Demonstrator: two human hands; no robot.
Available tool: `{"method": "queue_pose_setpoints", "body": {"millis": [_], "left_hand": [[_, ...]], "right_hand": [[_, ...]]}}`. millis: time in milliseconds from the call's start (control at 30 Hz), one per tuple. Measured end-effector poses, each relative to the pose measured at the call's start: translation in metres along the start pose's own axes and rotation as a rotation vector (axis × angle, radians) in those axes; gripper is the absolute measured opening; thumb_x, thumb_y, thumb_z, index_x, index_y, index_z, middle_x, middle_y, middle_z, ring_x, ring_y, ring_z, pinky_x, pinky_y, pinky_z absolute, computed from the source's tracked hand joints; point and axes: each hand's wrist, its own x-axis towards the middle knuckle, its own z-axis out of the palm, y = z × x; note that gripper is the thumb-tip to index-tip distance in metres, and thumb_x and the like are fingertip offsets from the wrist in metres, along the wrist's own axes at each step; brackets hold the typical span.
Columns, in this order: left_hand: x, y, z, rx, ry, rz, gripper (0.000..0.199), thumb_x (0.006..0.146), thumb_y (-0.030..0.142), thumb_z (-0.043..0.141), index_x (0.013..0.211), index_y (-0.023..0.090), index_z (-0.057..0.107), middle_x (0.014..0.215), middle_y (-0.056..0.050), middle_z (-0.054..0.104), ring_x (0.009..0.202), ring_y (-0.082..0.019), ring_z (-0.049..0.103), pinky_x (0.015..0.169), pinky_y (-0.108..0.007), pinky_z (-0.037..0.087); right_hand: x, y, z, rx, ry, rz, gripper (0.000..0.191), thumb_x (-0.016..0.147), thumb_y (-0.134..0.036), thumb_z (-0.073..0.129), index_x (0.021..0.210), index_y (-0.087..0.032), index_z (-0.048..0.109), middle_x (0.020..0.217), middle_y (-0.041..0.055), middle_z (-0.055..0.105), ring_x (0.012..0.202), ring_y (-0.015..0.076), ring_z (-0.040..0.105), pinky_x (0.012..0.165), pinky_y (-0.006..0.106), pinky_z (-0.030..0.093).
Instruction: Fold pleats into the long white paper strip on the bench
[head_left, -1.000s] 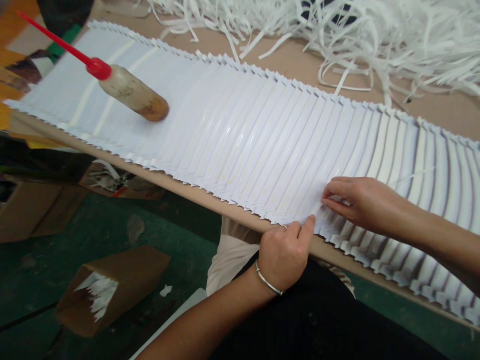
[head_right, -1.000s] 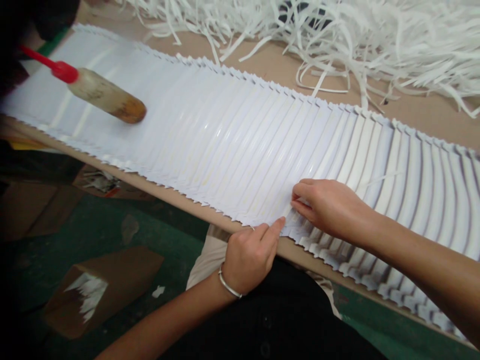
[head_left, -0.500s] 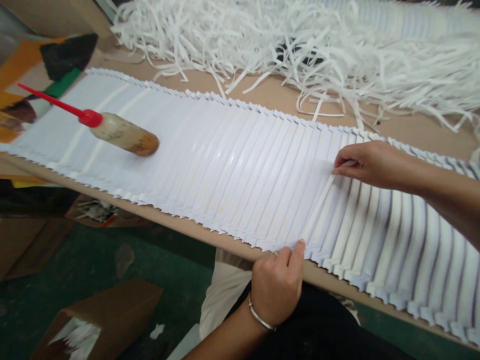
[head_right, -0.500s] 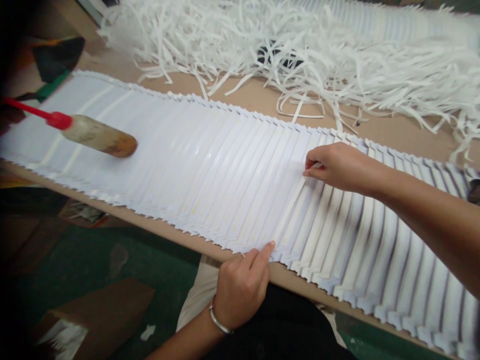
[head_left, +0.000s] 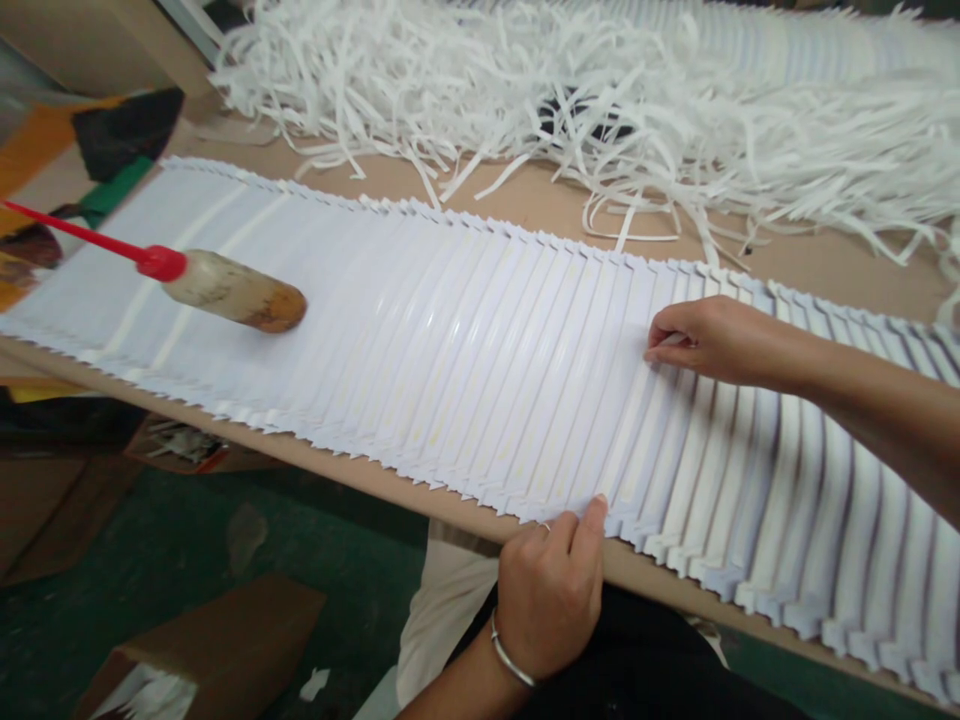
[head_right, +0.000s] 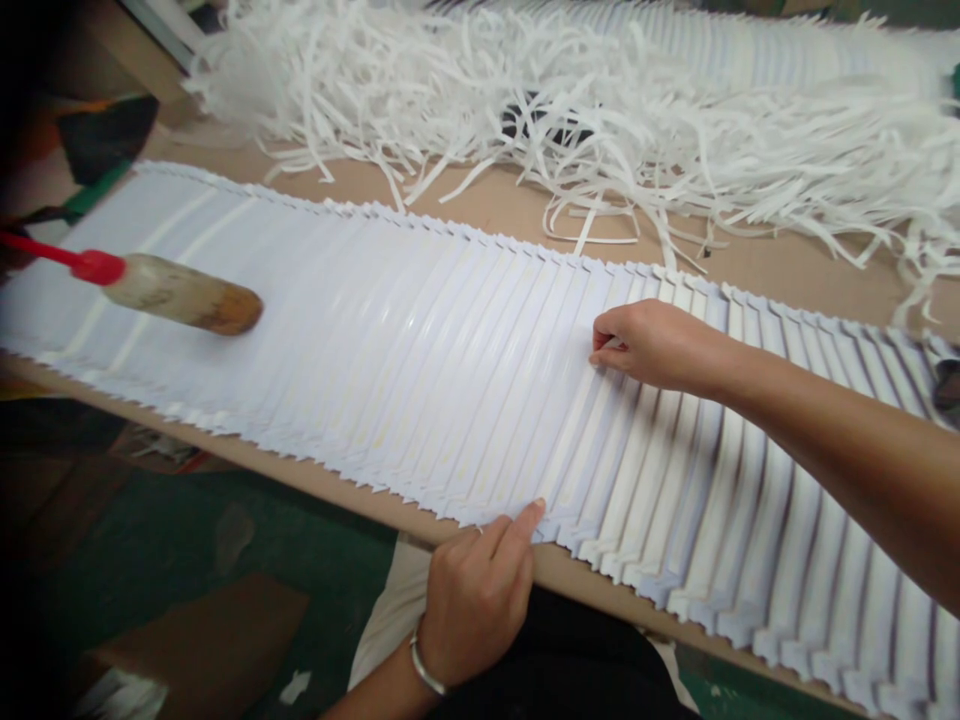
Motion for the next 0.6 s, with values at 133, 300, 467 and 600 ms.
{"method": "queue_pose_setpoints", "body": {"millis": [133, 300, 467, 600], "left_hand": [[0.001, -0.001, -0.002, -0.001, 0.012, 0.006, 0.037, 0.104, 0.01, 0.041, 0.134, 0.011, 0.063, 0.076, -0.002, 0.066, 0.055, -0.02, 0.058, 0.049, -0.035, 0.039], [0.001, -0.002, -0.001, -0.012, 0.02, 0.023, 0.038, 0.103, 0.009, 0.04, 0.134, 0.01, 0.061, 0.075, -0.002, 0.066, 0.054, -0.021, 0.058, 0.047, -0.035, 0.039], [0.001, -0.003, 0.0, -0.007, 0.059, 0.027, 0.038, 0.104, 0.008, 0.038, 0.133, 0.01, 0.061, 0.074, -0.001, 0.066, 0.053, -0.02, 0.059, 0.047, -0.036, 0.039], [0.004, -0.006, 0.002, -0.009, 0.106, 0.047, 0.036, 0.108, 0.01, 0.034, 0.13, 0.011, 0.062, 0.071, 0.001, 0.064, 0.049, -0.018, 0.058, 0.046, -0.036, 0.038]], "right_hand": [[0.002, -0.002, 0.004, -0.021, 0.019, 0.032, 0.016, 0.089, -0.039, 0.068, 0.084, -0.024, 0.073, 0.083, 0.0036, 0.079, 0.076, 0.0217, 0.072, 0.07, 0.031, 0.046], [0.011, 0.017, -0.005, -0.027, 0.034, 0.027, 0.017, 0.089, -0.039, 0.068, 0.085, -0.023, 0.072, 0.083, 0.0046, 0.078, 0.077, 0.0221, 0.071, 0.07, 0.032, 0.046], [0.036, 0.057, -0.027, 0.017, 0.051, 0.101, 0.015, 0.088, -0.037, 0.068, 0.087, -0.023, 0.072, 0.088, 0.0056, 0.079, 0.081, 0.0232, 0.072, 0.071, 0.032, 0.047], [0.052, 0.082, -0.033, -0.021, 0.106, 0.152, 0.019, 0.086, -0.042, 0.07, 0.087, -0.023, 0.072, 0.08, 0.0043, 0.075, 0.073, 0.0218, 0.067, 0.066, 0.032, 0.043]]}}
